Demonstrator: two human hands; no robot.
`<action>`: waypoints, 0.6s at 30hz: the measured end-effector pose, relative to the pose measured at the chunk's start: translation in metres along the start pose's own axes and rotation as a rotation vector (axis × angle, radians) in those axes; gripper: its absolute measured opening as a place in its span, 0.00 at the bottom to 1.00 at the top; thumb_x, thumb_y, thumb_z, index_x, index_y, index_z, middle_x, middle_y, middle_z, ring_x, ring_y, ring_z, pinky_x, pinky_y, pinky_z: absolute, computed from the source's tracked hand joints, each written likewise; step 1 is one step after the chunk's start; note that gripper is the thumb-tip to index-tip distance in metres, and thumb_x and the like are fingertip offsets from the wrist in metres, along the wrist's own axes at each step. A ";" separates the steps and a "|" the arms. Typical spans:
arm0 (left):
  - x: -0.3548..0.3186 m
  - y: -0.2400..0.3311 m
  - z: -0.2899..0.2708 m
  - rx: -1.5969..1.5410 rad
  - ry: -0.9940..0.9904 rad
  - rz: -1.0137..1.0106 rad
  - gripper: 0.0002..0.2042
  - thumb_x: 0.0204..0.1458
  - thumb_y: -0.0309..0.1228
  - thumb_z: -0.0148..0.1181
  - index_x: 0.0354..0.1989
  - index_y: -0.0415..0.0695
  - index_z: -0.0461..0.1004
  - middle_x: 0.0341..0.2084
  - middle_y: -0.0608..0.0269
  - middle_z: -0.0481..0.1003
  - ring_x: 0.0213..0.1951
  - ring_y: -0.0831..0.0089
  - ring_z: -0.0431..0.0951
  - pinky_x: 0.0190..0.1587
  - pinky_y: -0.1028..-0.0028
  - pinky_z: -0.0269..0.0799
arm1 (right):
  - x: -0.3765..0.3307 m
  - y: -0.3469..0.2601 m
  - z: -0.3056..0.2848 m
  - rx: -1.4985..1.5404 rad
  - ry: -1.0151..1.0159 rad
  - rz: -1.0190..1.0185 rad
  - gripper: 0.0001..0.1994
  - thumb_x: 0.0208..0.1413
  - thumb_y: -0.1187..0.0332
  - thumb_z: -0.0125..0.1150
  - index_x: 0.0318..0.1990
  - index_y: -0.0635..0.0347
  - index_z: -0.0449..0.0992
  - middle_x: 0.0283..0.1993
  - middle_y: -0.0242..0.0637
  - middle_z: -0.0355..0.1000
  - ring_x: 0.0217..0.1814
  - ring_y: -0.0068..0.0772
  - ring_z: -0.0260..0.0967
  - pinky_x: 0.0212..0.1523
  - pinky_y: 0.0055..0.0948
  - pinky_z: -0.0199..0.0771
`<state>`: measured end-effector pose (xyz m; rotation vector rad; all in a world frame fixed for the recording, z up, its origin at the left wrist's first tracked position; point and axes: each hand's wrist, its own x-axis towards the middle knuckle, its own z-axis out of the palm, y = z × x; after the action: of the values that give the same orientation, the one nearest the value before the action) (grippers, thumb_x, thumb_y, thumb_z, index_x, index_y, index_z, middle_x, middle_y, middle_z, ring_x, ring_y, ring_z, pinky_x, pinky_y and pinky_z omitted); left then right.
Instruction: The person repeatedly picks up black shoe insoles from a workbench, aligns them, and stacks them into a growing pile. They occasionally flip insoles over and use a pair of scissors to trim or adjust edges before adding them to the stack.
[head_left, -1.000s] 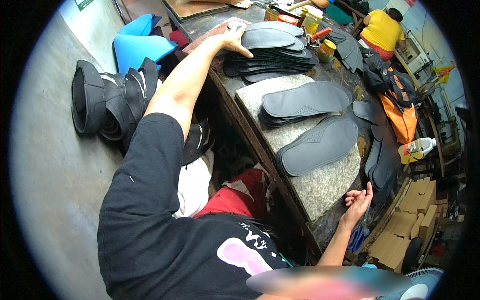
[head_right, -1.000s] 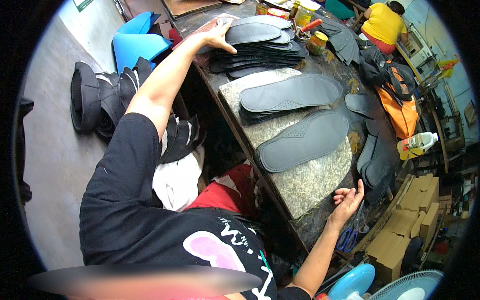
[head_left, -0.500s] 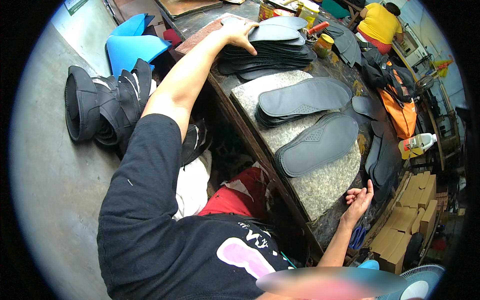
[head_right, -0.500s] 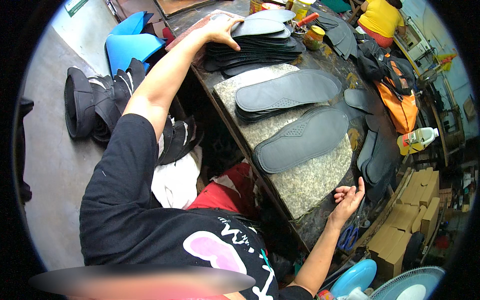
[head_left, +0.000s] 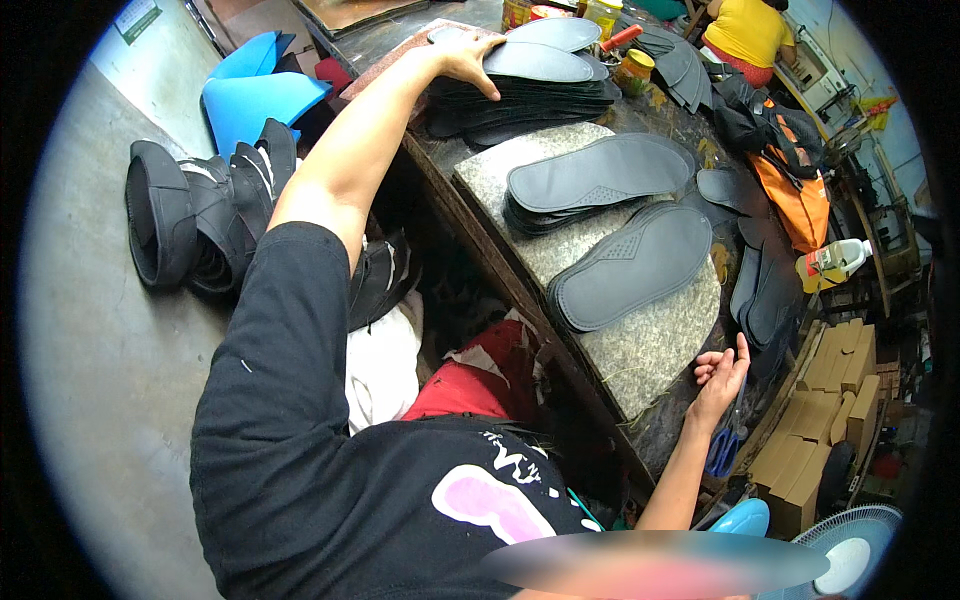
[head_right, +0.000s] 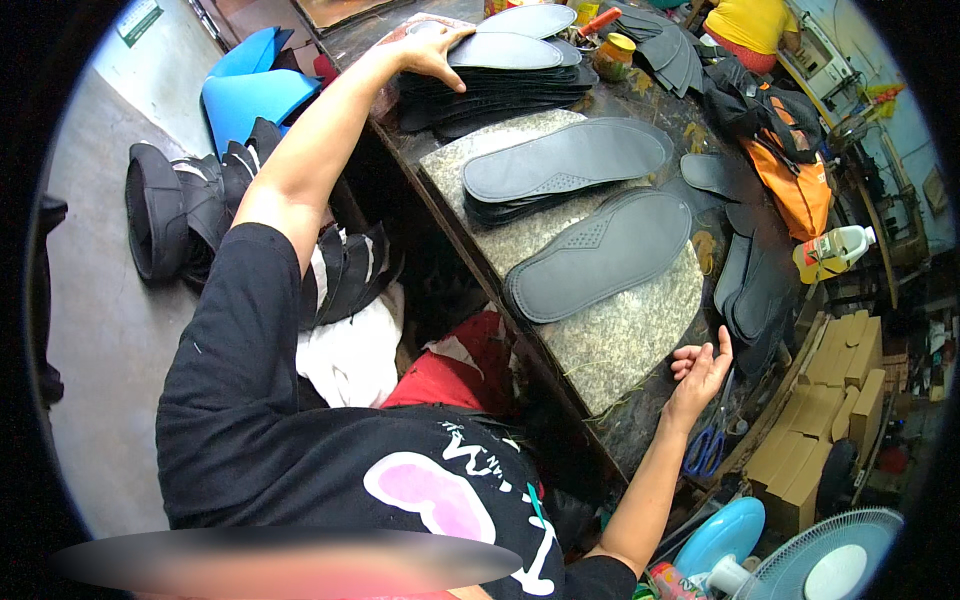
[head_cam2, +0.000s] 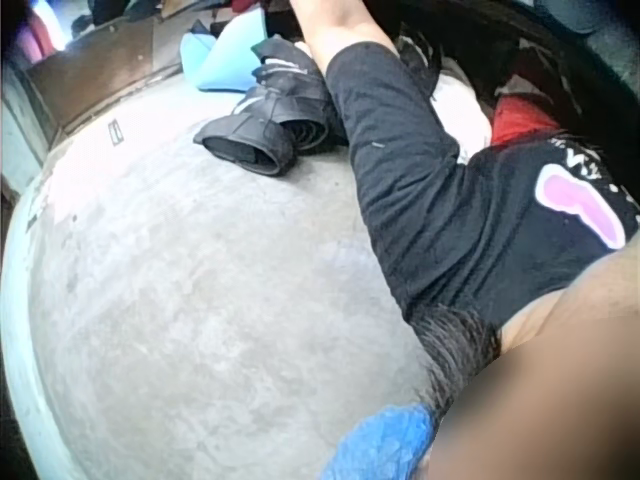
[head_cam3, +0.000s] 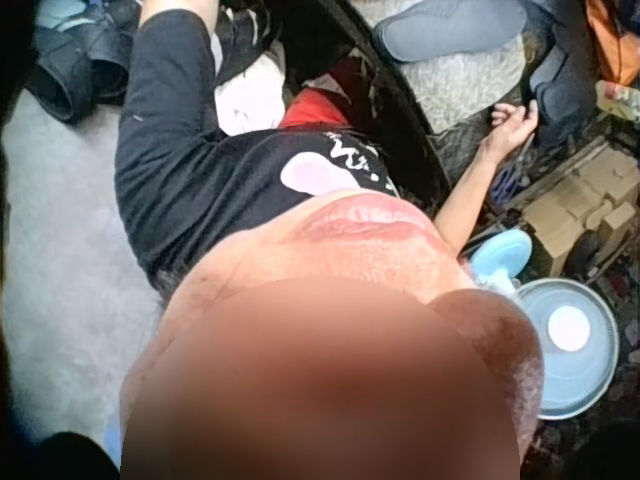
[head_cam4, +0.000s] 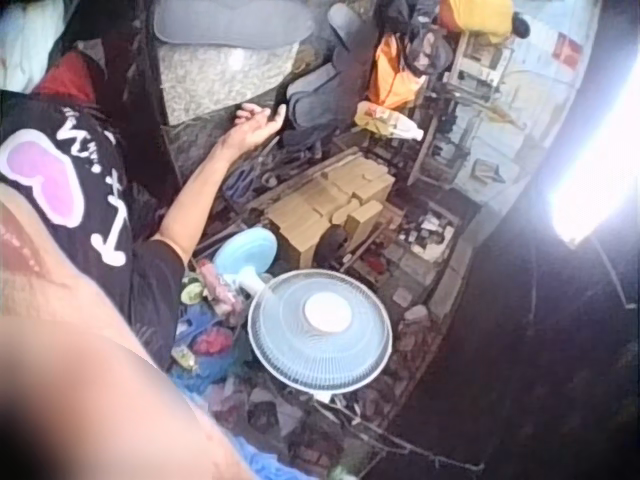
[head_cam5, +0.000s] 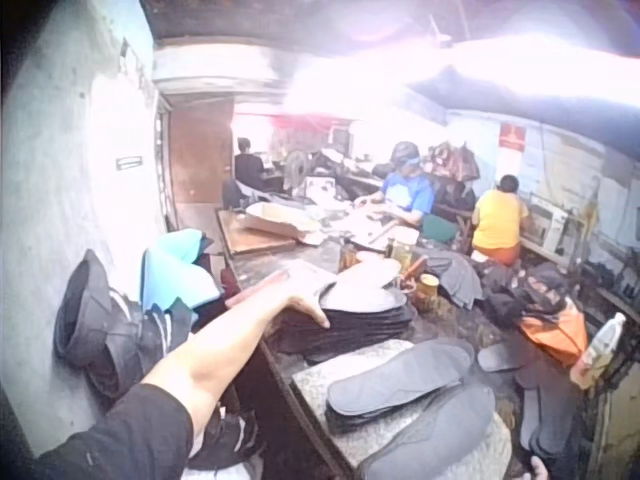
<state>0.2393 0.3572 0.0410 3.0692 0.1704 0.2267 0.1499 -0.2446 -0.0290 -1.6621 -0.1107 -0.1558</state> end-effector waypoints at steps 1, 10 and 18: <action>-0.003 0.000 0.002 0.002 -0.002 -0.012 0.56 0.29 0.51 0.74 0.69 0.51 0.48 0.64 0.44 0.56 0.66 0.52 0.55 0.67 0.62 0.51 | 0.000 0.000 0.000 0.014 -0.015 -0.007 0.22 0.67 0.59 0.45 0.63 0.59 0.57 0.24 0.29 0.68 0.20 0.11 0.57 0.20 0.12 0.55; -0.008 -0.002 0.000 -0.031 0.006 -0.001 0.58 0.27 0.51 0.74 0.70 0.51 0.47 0.62 0.43 0.60 0.63 0.55 0.61 0.64 0.64 0.57 | 0.002 0.002 -0.002 -0.006 -0.009 -0.011 0.23 0.67 0.58 0.46 0.63 0.60 0.57 0.24 0.29 0.68 0.20 0.12 0.58 0.19 0.12 0.56; -0.014 0.005 -0.003 -0.020 0.176 0.057 0.46 0.31 0.45 0.63 0.65 0.45 0.58 0.57 0.45 0.67 0.57 0.55 0.69 0.60 0.65 0.63 | 0.002 0.003 -0.002 0.043 -0.017 -0.019 0.23 0.67 0.59 0.46 0.63 0.62 0.57 0.23 0.30 0.68 0.19 0.12 0.58 0.19 0.12 0.56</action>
<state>0.2261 0.3504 0.0422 3.0345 0.0876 0.4989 0.1523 -0.2470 -0.0313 -1.6205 -0.1416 -0.1522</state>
